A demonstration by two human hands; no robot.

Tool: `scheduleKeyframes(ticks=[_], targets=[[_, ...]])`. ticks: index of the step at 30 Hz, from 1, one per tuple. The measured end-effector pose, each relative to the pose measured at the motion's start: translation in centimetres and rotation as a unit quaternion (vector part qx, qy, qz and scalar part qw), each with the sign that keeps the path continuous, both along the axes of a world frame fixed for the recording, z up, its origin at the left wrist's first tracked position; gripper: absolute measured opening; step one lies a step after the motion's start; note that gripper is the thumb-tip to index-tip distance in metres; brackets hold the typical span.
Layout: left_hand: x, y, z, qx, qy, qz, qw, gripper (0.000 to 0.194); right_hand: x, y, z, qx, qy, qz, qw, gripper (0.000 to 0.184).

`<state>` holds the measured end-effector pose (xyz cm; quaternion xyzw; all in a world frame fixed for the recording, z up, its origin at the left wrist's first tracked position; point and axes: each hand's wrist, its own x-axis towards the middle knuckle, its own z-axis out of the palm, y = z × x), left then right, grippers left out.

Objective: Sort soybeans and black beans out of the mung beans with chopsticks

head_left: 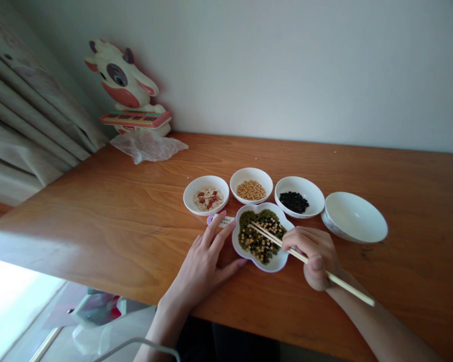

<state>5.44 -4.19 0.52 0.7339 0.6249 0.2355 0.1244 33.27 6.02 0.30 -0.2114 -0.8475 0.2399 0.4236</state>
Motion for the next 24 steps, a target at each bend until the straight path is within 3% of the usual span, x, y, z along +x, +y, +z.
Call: scheduleKeyframes(ticks=[11, 24], targets=[[-0.02, -0.01, -0.10, -0.001, -0.007, 0.002, 1.000, 0.078, -0.47, -0.16, 0.37, -0.005, -0.015, -0.007, 1.000, 0.068], [-0.12, 0.00, -0.31, 0.000, -0.009, 0.003, 1.000, 0.080, -0.21, -0.06, -0.24, -0.015, 0.021, -0.002, 1.000, 0.051]])
